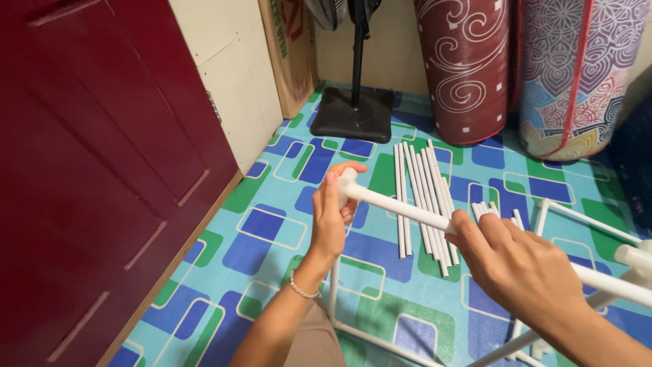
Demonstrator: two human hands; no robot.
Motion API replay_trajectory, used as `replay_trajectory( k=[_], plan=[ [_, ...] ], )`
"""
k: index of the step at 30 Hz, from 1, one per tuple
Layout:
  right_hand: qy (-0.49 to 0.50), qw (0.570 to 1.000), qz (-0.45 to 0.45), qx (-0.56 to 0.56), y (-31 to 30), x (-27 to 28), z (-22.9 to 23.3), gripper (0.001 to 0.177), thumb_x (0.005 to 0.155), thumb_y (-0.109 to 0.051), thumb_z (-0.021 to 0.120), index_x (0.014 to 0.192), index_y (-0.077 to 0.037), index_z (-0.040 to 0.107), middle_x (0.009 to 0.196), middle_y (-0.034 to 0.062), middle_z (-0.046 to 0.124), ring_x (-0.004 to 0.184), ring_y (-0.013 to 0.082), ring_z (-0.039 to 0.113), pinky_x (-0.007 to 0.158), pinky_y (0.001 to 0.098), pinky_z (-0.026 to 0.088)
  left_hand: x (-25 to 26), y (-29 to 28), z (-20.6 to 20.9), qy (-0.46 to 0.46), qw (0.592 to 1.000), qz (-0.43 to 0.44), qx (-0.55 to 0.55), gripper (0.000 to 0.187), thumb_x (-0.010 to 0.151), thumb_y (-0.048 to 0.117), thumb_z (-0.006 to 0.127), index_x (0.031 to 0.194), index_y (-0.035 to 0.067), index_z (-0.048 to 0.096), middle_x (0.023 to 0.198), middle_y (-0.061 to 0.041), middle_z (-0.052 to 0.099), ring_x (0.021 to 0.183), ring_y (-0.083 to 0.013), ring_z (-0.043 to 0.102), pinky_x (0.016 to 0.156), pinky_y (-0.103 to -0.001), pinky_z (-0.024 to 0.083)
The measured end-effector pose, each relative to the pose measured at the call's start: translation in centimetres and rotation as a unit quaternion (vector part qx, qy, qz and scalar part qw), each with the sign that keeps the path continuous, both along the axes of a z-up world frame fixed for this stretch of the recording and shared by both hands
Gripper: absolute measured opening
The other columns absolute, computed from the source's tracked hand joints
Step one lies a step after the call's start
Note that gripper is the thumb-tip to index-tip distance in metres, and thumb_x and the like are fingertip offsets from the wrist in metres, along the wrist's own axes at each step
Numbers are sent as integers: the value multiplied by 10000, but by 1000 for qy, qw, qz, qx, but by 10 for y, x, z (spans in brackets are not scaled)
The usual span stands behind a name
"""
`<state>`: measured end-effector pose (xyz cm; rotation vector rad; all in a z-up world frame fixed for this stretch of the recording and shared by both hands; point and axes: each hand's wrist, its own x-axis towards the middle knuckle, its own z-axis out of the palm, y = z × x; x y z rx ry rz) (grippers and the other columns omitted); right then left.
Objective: The person assembles a white PVC pipe frame by connecting rods and elbow joints on the floor. They build two rectangular frames, then join them with vertical rods to form a box-like structure.
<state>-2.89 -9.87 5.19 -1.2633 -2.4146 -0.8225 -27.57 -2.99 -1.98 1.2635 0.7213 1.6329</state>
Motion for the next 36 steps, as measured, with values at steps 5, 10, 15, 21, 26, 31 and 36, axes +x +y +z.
replay_trajectory(
  k=[5,10,15,21,26,31,36],
  plan=[
    [93,977,-65,-182,5,8,1,250,969,-396,613,1058,-171,676,702,-21,613,551,260,632,491,419,467,6,0,-4,10,999,17,33,480,1129,372,275,1208,50,622,648,73,378,549,-15,305,472,-212,224],
    [228,820,-109,-514,36,15,30,306,1012,-435,569,1079,-172,711,591,110,511,547,231,497,519,413,430,3,0,-5,11,999,-4,33,450,1119,377,322,1233,46,606,662,67,389,554,-10,306,469,-198,218],
    [198,788,-140,-566,28,2,68,285,1058,-394,541,1135,-155,676,672,114,506,627,237,461,570,416,418,-6,-7,-4,-20,993,-107,34,437,1104,368,448,1402,58,527,726,63,402,603,-8,330,504,-191,247],
    [71,883,-113,-450,8,23,88,430,1017,-415,545,1415,-255,572,847,86,760,791,221,761,712,344,564,-27,-5,-21,-47,996,-75,32,503,1016,345,640,1403,48,521,759,55,460,575,-2,348,463,-168,257],
    [288,946,14,-148,-15,101,94,443,1007,-258,575,1423,-107,547,1324,114,689,1253,241,661,1079,414,498,-52,3,-28,-98,994,-47,22,511,1023,341,663,1399,26,521,733,64,416,575,-5,327,459,-165,223],
    [483,831,38,-274,-10,134,22,607,959,-303,608,1514,-112,453,1452,106,540,1310,254,573,1087,454,496,-44,6,-25,-70,993,-87,35,493,1017,355,688,1346,31,516,725,54,429,566,-15,326,470,-185,244],
    [536,791,85,-283,7,164,-22,638,944,-397,632,1467,-57,499,1497,141,524,1371,289,524,1049,452,500,-33,-7,-28,-6,996,-75,52,576,935,333,776,1368,47,524,760,46,488,578,-25,412,491,-190,314]
  ],
)
